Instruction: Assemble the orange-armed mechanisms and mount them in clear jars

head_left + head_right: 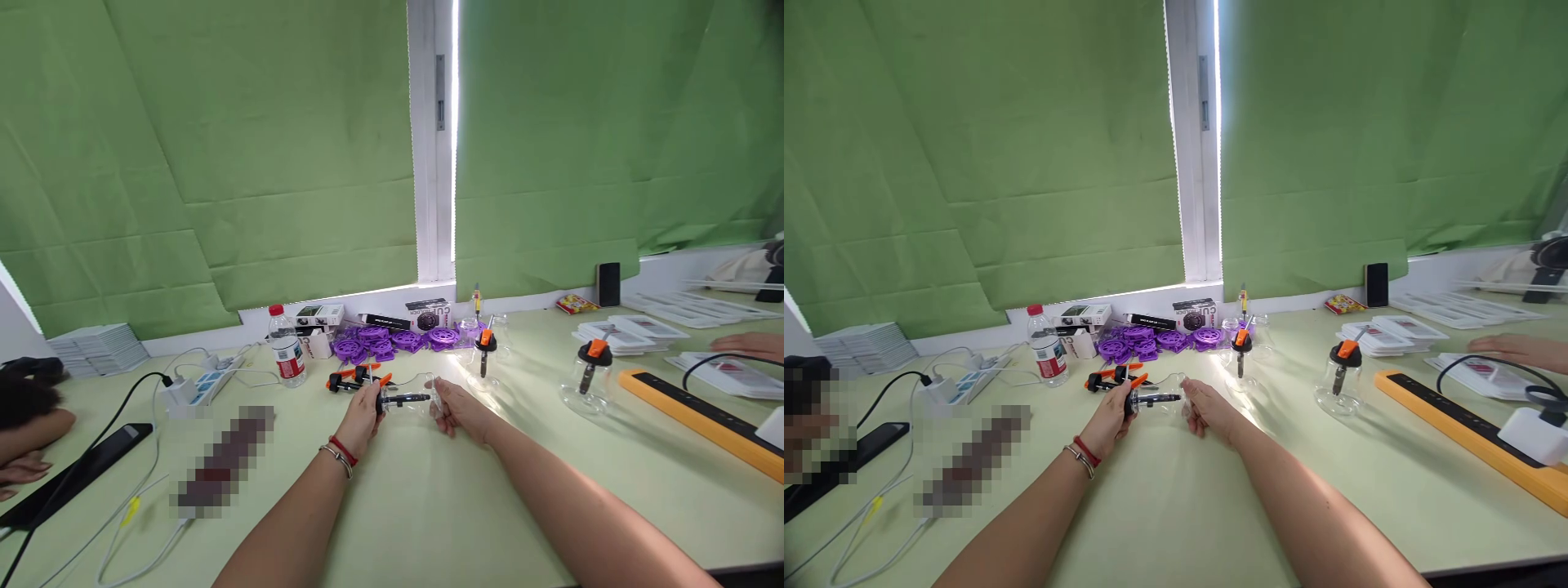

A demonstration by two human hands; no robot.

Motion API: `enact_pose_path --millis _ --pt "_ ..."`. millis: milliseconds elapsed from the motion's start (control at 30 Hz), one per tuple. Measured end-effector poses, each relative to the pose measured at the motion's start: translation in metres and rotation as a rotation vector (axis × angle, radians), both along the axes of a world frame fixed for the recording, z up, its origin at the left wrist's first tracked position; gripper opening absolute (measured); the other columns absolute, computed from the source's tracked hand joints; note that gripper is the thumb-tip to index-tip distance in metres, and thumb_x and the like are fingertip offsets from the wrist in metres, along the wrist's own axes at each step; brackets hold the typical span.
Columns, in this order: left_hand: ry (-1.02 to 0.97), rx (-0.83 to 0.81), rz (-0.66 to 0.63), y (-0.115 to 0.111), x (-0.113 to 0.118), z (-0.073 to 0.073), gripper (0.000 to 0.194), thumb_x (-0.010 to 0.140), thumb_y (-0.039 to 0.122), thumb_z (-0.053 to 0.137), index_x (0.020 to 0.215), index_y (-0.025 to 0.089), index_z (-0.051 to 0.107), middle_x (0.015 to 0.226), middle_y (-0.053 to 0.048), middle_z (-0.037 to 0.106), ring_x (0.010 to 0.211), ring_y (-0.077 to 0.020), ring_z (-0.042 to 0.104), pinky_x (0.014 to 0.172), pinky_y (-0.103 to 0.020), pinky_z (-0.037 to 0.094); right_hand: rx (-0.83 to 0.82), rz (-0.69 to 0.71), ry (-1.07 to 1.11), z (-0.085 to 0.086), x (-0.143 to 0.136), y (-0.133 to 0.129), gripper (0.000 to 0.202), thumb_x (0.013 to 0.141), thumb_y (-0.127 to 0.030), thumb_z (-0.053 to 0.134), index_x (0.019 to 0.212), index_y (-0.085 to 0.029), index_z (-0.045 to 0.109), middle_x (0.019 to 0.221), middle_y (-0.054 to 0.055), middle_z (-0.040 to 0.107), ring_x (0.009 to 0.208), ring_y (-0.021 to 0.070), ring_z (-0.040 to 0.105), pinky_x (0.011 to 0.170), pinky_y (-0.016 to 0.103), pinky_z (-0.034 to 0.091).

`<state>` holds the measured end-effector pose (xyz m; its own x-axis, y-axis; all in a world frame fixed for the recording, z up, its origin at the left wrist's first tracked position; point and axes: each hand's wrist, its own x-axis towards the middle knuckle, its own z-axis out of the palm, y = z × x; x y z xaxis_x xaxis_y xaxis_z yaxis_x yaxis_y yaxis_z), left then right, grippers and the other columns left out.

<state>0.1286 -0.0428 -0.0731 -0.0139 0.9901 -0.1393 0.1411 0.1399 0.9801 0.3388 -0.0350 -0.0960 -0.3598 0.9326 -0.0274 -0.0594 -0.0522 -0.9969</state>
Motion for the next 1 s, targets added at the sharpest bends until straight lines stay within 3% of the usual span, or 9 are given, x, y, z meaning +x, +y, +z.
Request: enact_pose_path --millis 67,133,200,267,433,600,767,867,1000 --pt "-0.057 -0.047 -0.002 0.0 -0.001 0.001 0.049 0.08 0.063 0.04 0.098 0.019 0.053 0.06 0.004 0.045 0.043 -0.0069 0.035 0.043 -0.02 0.016 -0.012 0.007 0.009 -0.002 0.0 0.001 0.065 0.083 -0.067 0.04 0.124 -0.017 0.046 0.074 0.003 0.058 0.051 0.0112 0.055 0.042 0.022 0.043" --pt "-0.092 -0.048 0.001 0.0 -0.002 0.003 0.047 0.079 0.062 0.043 0.096 0.019 0.052 0.06 0.005 0.044 0.042 -0.0062 0.033 0.043 -0.019 0.015 0.005 0.008 0.043 -0.003 0.001 0.001 0.066 0.083 -0.063 0.046 0.132 -0.02 0.042 0.102 0.011 0.06 0.069 0.014 0.061 0.054 0.026 0.051" --pt "-0.106 -0.04 0.012 0.001 -0.004 0.004 0.049 0.077 0.063 0.044 0.096 0.019 0.052 0.059 0.006 0.043 0.042 -0.0059 0.032 0.042 -0.019 0.014 0.054 0.022 0.073 -0.002 0.003 0.0 0.071 0.08 -0.054 0.058 0.141 -0.029 0.031 0.135 0.014 0.042 0.087 0.0157 0.06 0.067 0.03 0.054" --pt "-0.108 -0.043 0.013 0.001 -0.005 0.006 0.052 0.076 0.066 0.043 0.097 0.019 0.054 0.059 0.006 0.043 0.042 -0.0061 0.033 0.042 -0.019 0.014 0.101 0.054 0.07 0.0 0.006 -0.001 0.082 0.076 -0.044 0.068 0.144 -0.038 0.022 0.148 0.011 0.025 0.093 0.016 0.058 0.073 0.033 0.054" --pt "-0.083 -0.043 0.028 0.002 -0.004 0.005 0.055 0.075 0.068 0.043 0.096 0.019 0.057 0.057 0.005 0.044 0.042 -0.007 0.036 0.042 -0.02 0.016 0.107 0.061 0.027 0.005 0.009 -0.002 0.082 0.073 -0.042 0.07 0.143 -0.034 0.028 0.138 0.013 0.036 0.081 0.0147 0.062 0.068 0.033 0.054" --pt "-0.082 -0.059 0.054 0.0 -0.001 0.003 0.052 0.076 0.065 0.043 0.097 0.02 0.056 0.06 0.004 0.047 0.045 -0.0074 0.037 0.043 -0.02 0.016 0.032 0.037 0.048 0.002 0.003 0.0 0.072 0.078 -0.054 0.062 0.137 -0.024 0.034 0.096 0.006 0.057 0.06 0.0124 0.06 0.052 0.027 0.051" --pt "-0.07 -0.032 0.04 -0.002 0.001 0.004 0.05 0.077 0.064 0.043 0.1 0.02 0.054 0.064 0.004 0.048 0.049 -0.0081 0.039 0.045 -0.02 0.017 -0.061 0.031 0.031 -0.009 0.0 0.005 0.058 0.084 -0.066 0.041 0.115 -0.017 0.048 0.067 0.002 0.058 0.049 0.0126 0.056 0.041 0.023 0.045" --pt "-0.053 -0.018 0.025 -0.002 0.0 0.005 0.05 0.078 0.063 0.042 0.102 0.02 0.056 0.063 0.003 0.047 0.049 -0.0089 0.039 0.046 -0.021 0.018 -0.045 0.032 0.058 -0.008 0.002 0.004 0.056 0.084 -0.064 0.043 0.111 -0.016 0.053 0.078 0.007 0.061 0.062 0.0157 0.062 0.049 0.026 0.05" --pt "-0.03 -0.006 0.029 -0.001 -0.003 0.004 0.051 0.078 0.063 0.042 0.103 0.021 0.058 0.062 0.003 0.047 0.049 -0.0094 0.039 0.046 -0.022 0.019 0.021 0.081 0.114 0.0 0.006 -0.001 0.06 0.081 -0.052 0.06 0.132 -0.025 0.044 0.13 0.012 0.047 0.091 0.0184 0.061 0.068 0.032 0.055"
